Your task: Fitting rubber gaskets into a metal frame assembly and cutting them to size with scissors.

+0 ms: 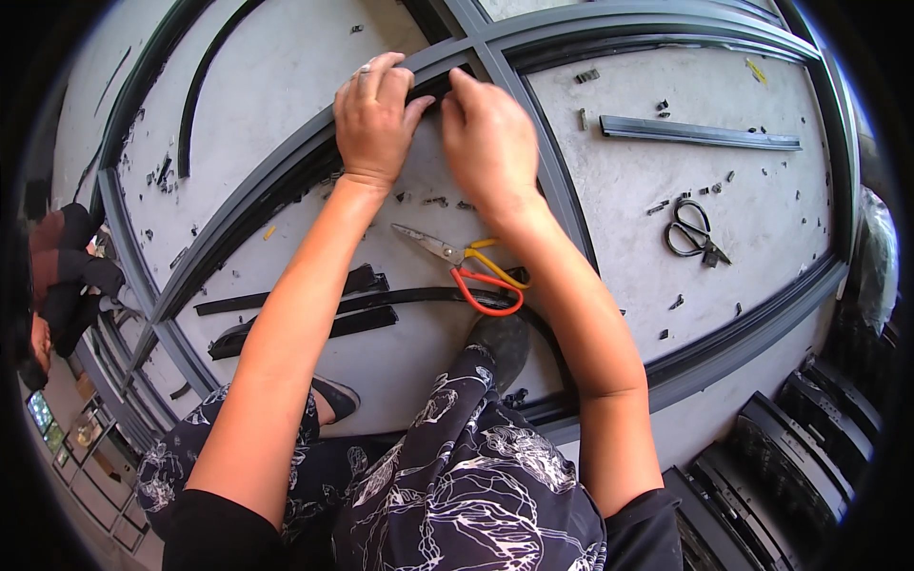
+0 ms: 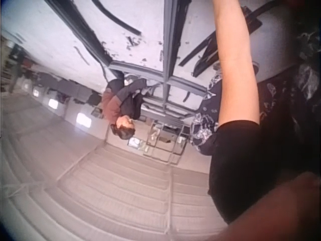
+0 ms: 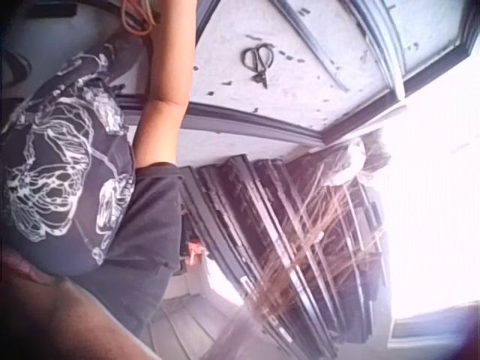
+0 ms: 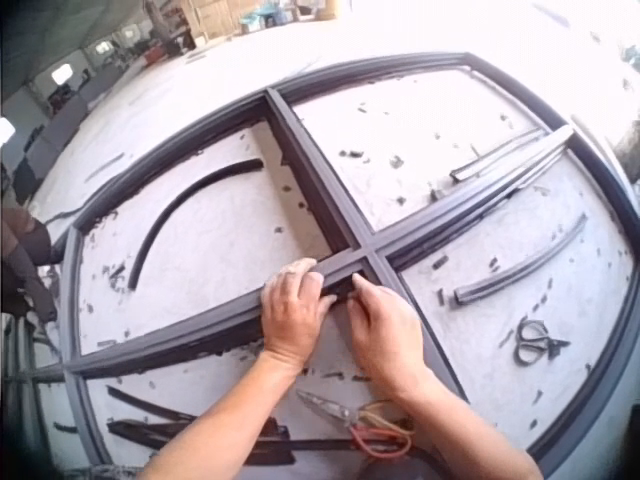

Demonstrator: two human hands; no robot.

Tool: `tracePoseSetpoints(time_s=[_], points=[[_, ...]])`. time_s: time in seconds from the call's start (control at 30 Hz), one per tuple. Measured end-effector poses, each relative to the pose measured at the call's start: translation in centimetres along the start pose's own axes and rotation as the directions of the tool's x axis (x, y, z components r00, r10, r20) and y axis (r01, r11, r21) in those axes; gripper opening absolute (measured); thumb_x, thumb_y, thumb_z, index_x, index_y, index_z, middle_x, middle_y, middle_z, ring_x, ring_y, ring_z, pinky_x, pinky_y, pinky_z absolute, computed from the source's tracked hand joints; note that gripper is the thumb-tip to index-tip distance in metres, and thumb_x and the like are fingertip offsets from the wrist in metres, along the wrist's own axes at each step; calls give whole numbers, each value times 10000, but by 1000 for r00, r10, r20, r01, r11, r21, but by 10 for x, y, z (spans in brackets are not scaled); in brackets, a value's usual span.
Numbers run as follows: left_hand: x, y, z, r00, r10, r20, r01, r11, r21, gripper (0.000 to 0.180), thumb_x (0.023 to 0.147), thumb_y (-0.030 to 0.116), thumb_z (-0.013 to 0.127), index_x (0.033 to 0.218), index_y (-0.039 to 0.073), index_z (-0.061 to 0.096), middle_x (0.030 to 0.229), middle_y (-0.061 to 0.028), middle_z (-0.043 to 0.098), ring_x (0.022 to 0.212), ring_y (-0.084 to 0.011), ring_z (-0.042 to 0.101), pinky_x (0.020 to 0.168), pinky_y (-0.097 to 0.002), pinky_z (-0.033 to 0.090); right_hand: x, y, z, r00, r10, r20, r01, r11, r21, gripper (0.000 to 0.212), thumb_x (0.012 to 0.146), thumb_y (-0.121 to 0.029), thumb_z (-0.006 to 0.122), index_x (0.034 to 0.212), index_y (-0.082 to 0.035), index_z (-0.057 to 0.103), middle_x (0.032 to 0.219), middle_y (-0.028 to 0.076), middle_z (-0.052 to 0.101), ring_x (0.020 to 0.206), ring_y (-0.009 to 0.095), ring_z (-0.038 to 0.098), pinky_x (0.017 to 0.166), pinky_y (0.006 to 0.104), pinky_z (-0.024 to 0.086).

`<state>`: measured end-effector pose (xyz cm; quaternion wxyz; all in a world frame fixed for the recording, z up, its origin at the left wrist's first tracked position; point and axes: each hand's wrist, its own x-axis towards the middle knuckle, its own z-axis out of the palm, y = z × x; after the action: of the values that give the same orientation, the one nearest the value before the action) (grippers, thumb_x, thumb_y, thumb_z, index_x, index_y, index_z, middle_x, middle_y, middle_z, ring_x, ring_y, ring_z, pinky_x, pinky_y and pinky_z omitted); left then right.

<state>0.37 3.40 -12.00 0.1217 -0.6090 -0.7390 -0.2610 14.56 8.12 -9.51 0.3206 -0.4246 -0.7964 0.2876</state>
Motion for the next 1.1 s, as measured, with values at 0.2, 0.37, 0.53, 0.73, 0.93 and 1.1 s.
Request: tracePoseSetpoints(time_s=[0.2,0.37,0.53,0.73,0.93,1.1], points=[[-6,-18,-8,998,-57,26,55,996,77,667,681,351,831,1246,124,557,1132,-17,635,1056,-211,600,924,-393,429,55,12,-26,871,-485,80,445,711,-545,409,756,-227,746,1134,-97,658,972,39,684,1055,233,603,1001,392,423],[-8,-19,-11,993,-51,108,31,982,184,683,664,374,836,1245,131,571,1120,-17,640,1044,-207,604,940,-389,415,74,8,-2,708,-604,366,705,569,-423,369,829,-177,550,1169,-49,617,1125,115,624,1181,265,541,1073,427,363],[-8,-17,-12,996,-49,75,33,979,201,630,678,369,831,1210,130,593,1105,-24,645,1024,-211,607,928,-390,416,74,9,-1,677,-585,446,736,532,-419,284,842,-181,539,1071,-41,632,985,73,628,1062,236,572,1044,438,378],[-3,-16,-9,978,-125,165,90,975,205,564,687,353,827,1149,117,605,1052,-40,651,979,-229,630,861,-392,455,74,7,5,670,-583,460,741,483,-467,250,844,-188,537,1032,-51,630,890,46,614,953,209,574,1002,431,400],[2,-15,-9,970,-143,198,106,976,190,490,683,349,830,1056,112,618,950,-55,642,884,-250,646,775,-397,487,79,15,6,640,-623,450,765,464,-446,193,844,-195,538,957,-68,630,830,33,606,900,209,576,981,415,413],[1,-17,-6,979,-139,150,109,976,189,454,681,350,828,1004,113,613,917,-61,633,852,-260,647,738,-399,490,90,10,2,611,-523,594,780,529,-336,212,866,-237,528,950,-69,627,833,36,594,884,224,570,1007,458,412]])
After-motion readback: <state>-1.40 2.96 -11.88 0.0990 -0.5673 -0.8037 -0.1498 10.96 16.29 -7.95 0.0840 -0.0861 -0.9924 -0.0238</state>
